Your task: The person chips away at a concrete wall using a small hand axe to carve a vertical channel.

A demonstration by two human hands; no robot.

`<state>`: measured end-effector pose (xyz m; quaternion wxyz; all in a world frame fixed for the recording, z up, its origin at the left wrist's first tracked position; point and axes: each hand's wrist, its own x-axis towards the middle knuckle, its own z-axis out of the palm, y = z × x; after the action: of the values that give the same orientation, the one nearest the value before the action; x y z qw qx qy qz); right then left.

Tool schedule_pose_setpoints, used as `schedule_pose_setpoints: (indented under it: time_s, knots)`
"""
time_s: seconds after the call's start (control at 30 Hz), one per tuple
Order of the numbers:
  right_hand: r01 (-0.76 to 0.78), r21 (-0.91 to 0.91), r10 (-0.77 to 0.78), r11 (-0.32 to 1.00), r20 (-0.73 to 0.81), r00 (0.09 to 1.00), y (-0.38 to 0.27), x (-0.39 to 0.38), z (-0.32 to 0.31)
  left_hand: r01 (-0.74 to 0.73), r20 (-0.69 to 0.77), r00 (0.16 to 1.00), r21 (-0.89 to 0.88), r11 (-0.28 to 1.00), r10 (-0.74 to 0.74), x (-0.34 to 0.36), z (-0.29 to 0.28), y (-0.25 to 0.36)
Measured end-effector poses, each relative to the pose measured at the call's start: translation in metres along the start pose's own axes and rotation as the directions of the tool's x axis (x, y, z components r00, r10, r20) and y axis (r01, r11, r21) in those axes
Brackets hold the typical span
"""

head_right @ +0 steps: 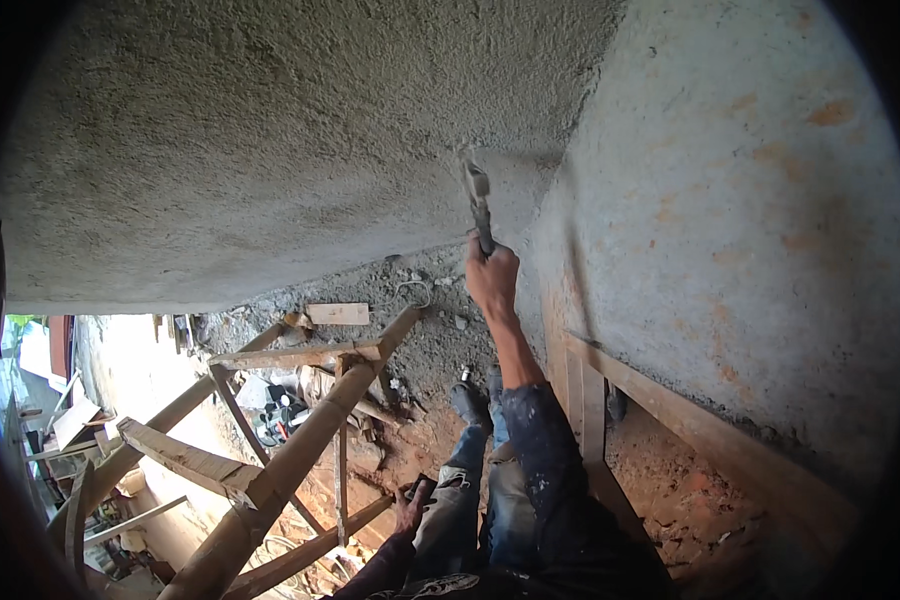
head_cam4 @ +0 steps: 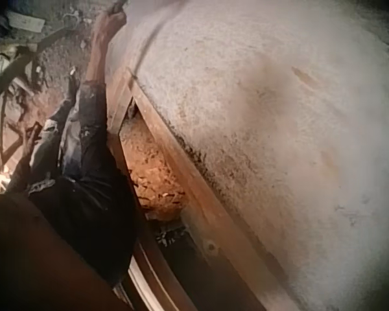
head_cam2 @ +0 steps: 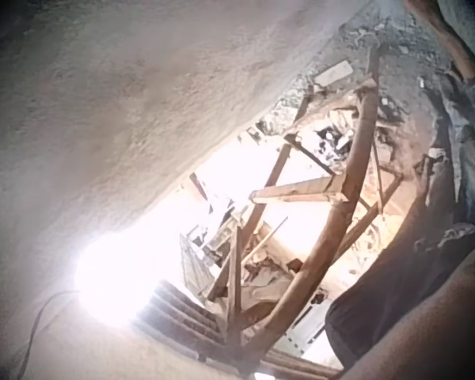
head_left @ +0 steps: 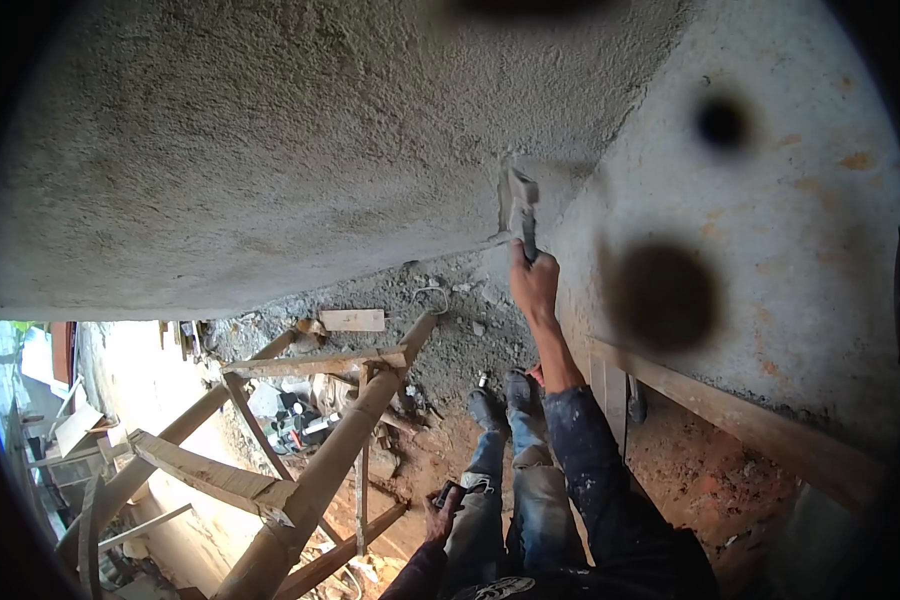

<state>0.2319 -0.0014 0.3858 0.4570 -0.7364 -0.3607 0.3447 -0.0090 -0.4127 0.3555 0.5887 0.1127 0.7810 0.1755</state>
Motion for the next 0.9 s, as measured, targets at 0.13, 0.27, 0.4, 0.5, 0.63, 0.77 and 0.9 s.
schedule_pose_setpoints:
  time_s: [0.13, 0.27, 0.4, 0.5, 0.63, 0.77, 0.9]
  knots:
    - [0.399, 0.362, -0.38, 0.842, -0.126, 0.916, -0.038, -0.021, -0.014, -0.022, -0.011, 1.0, 0.11, 0.994, 0.023, 0.01, -0.018, -0.029]
    - [0.326, 0.203, -0.322, 0.923, -0.055, 0.945, -0.006, 0.018, -0.001, -0.033, 0.016, 0.999, -0.012, 0.999, 0.033, 0.009, -0.003, -0.013]
    - [-0.019, 0.024, 0.019, 1.0, -0.007, 1.0, 0.006, -0.011, 0.001, -0.018, -0.016, 1.0, -0.015, 1.0, 0.018, 0.011, -0.011, -0.017]
    - [0.13, 0.366, -0.11, 0.922, -0.075, 0.991, -0.012, -0.017, -0.018, -0.009, 0.066, 0.998, -0.029, 1.0, 0.011, 0.004, 0.0, -0.003]
    - [0.365, 0.252, -0.35, 0.896, -0.106, 0.931, -0.018, 0.005, -0.007, -0.027, 0.052, 0.998, -0.007, 1.0, 0.028, 0.016, -0.002, -0.012]
    - [-0.081, -0.081, 0.085, 0.993, 0.052, 0.995, -0.001, 0.006, 0.001, 0.009, 0.057, 0.998, -0.005, 1.0, -0.009, 0.013, -0.002, -0.009]
    - [0.41, 0.534, -0.395, 0.739, -0.148, 0.907, -0.052, -0.01, -0.021, -0.008, 0.067, 0.998, 0.078, 0.997, 0.003, 0.019, -0.01, -0.009]
